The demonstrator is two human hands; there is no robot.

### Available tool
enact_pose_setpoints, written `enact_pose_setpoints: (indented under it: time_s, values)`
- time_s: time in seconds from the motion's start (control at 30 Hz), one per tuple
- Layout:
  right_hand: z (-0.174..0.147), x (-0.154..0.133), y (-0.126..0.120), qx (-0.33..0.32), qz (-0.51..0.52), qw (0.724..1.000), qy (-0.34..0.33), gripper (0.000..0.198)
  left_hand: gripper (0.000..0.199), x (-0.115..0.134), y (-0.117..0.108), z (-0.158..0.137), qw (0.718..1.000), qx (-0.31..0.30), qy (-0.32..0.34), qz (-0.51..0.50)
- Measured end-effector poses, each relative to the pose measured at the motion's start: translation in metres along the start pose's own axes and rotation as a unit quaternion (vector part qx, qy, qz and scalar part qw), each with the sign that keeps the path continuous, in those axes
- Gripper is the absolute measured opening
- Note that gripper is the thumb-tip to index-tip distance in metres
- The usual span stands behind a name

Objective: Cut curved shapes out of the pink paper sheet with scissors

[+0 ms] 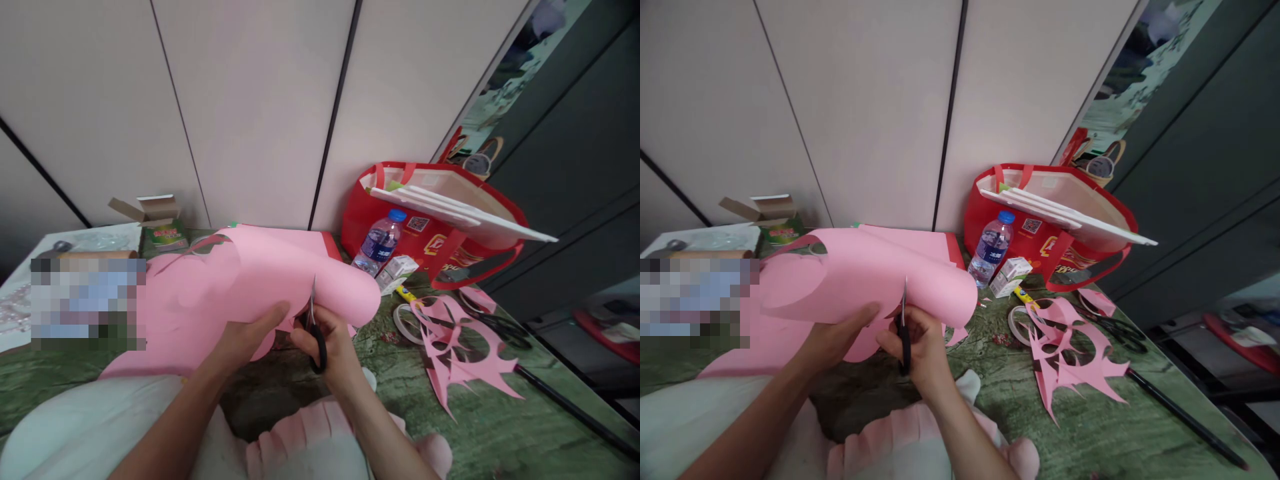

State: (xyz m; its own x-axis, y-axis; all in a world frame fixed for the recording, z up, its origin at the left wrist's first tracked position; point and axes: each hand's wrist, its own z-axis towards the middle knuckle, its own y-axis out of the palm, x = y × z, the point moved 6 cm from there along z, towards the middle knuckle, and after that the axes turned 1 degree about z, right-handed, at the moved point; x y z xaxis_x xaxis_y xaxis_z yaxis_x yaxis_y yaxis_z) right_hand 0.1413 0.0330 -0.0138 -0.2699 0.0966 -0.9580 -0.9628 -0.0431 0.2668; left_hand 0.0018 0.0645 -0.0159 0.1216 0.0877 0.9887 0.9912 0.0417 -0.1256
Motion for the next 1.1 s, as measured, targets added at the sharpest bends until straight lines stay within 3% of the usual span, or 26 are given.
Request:
enact_pose_setpoints:
  time_s: [0.3,0.5,1.1]
  values:
    - [-0.001,-0.002,0.0,-0.003,-0.019,1.0,-0.007,0.031,0.027,0.005,0.0,-0.001,1.0,0.003,0.025,-0.009]
    - [-0.001,0.004,0.0,0.0,-0.004,1.0,0.01,0.028,0.027,0.005,-0.001,-0.001,1.0,0.012,-0.005,0.001]
    - [-0.002,0.003,0.001,-0.005,-0.012,1.0,-0.001,0.029,0.023,0.0,-0.002,0.002,1.0,-0.009,0.004,-0.014]
